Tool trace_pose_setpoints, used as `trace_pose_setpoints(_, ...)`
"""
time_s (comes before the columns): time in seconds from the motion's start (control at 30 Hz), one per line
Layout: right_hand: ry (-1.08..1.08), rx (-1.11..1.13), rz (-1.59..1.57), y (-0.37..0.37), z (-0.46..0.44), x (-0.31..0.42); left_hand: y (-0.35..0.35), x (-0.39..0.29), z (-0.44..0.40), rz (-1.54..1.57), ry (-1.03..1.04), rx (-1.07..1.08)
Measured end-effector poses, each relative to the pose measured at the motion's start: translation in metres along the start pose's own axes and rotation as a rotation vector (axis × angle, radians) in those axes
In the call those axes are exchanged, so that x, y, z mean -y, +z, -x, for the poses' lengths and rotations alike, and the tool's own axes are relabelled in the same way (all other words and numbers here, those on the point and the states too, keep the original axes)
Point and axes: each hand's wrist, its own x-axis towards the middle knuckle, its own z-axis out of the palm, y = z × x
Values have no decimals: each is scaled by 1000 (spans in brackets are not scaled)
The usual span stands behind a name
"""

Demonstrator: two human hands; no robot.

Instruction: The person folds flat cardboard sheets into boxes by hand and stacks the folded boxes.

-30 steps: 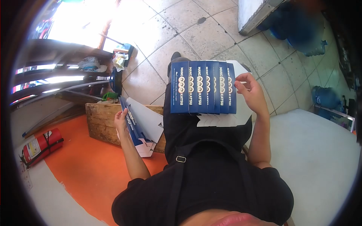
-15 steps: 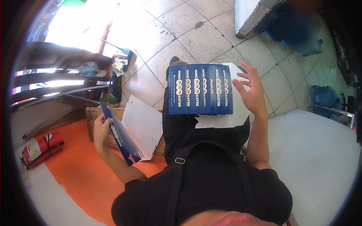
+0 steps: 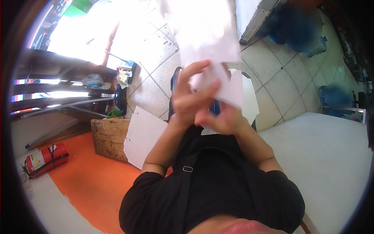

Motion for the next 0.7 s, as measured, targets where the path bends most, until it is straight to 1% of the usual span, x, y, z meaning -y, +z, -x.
trace_pose_setpoints(0.03,42,-47,71,0,-4,2,12,1,-1,46,32,39)
trace_pose_setpoints(0.07,143,-101,-35,-6,-11,9,11,-2,-1,48,35,42)
trace_pose_setpoints(0.1,246,-154,-142,-12,-22,21,9,-7,1,126,-89,148)
trace_pose_setpoints(0.13,246,-156,-142,-17,-24,19,9,-10,2,202,-213,251)
trace_pose_setpoints(0.17,141,-100,-32,-25,-25,15,9,-9,4,202,-215,252)
trace_pose_setpoints(0.2,36,-45,78,-30,-27,12,9,-6,8,633,-352,80)
trace_pose_setpoints(0.23,42,-49,78,-34,-28,10,7,-4,12,1060,-489,-104)
trace_pose_setpoints(0.3,-314,204,647,-35,-32,8,-17,-6,16,1380,-728,-383)
trace_pose_setpoints(0.33,-321,186,644,-31,-29,4,-24,-6,5,1379,-729,-382)
trace_pose_setpoints(0.4,-337,192,661,-29,-28,2,-35,-5,-20,1380,-808,-399)
trace_pose_setpoints(0.43,-355,197,679,-29,-29,0,-39,0,-20,1379,-806,-399)
trace_pose_setpoints(0.47,-355,196,678,-28,-30,-2,-42,5,-19,1139,-873,-346)
trace_pose_setpoints(0.5,-315,96,486,-29,-31,-5,-43,5,-21,898,-927,-292)
trace_pose_setpoints(0.53,-272,-4,293,-29,-32,-7,-39,2,-26,1017,-882,-413)
trace_pose_setpoints(0.57,-270,-6,292,-29,-30,-8,-37,1,-25,1017,-885,-411)
trace_pose_setpoints(0.63,-145,-94,212,-29,-23,-8,-34,-2,-23,1051,-652,-376)
trace_pose_setpoints(0.67,-255,-166,375,-30,-26,-7,-30,-5,-25,971,-620,-414)
trace_pose_setpoints(0.7,-260,-167,377,-32,-29,-1,-29,-6,-23,974,-616,-412)
